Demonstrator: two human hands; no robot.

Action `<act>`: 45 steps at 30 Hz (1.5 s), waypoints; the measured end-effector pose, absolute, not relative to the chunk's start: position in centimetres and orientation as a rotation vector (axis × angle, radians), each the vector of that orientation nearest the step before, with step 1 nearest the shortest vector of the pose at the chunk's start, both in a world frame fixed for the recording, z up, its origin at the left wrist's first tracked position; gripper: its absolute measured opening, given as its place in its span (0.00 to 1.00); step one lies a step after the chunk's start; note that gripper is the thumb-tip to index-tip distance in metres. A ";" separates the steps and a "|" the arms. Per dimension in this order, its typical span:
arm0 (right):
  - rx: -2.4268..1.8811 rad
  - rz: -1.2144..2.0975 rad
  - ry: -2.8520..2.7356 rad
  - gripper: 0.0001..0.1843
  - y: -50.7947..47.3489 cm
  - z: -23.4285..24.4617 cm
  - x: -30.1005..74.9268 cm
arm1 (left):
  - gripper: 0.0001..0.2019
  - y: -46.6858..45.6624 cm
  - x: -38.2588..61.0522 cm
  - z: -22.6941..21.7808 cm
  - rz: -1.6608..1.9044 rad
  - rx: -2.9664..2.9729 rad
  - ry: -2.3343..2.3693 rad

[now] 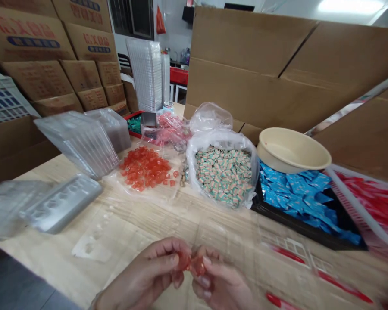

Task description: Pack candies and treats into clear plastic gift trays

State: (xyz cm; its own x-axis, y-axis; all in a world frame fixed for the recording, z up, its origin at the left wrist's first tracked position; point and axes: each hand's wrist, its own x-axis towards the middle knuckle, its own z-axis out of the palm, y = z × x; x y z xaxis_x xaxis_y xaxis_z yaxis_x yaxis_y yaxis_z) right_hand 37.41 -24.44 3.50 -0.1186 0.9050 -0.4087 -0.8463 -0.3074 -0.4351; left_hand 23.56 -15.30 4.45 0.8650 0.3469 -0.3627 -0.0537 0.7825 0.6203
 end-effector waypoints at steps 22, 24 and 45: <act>-0.866 1.655 -0.380 0.16 -23.4 4.1 40.4 | 0.11 -11.0 22.7 2.7 0.442 0.868 0.839; -0.985 1.605 -0.392 0.15 -22.5 3.3 39.6 | 0.12 -12.7 24.6 1.6 0.315 1.018 0.716; -1.579 0.834 -1.324 0.10 -19.4 -0.1 40.8 | 0.14 -13.0 27.5 -1.2 0.316 0.685 0.696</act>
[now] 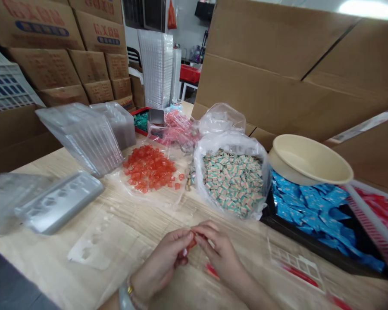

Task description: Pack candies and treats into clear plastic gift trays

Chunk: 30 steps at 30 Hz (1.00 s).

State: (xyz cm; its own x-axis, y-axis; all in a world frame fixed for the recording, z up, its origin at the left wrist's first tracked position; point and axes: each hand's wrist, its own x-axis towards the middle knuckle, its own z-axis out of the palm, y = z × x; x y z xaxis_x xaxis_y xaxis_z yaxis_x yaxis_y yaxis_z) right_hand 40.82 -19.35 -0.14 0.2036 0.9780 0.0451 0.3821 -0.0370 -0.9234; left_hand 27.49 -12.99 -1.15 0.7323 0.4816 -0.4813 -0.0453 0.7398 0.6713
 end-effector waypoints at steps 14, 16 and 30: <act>-1.829 0.503 -1.749 0.10 -14.3 -2.4 44.8 | 0.14 -8.6 28.6 -2.7 0.354 0.604 0.741; -1.876 0.494 -1.915 0.11 -13.6 -3.9 45.2 | 0.16 -8.8 28.4 -3.2 0.338 0.637 0.787; -1.610 0.647 -1.797 0.12 -16.6 -1.0 41.1 | 0.16 -10.1 27.8 -2.7 0.389 0.586 0.638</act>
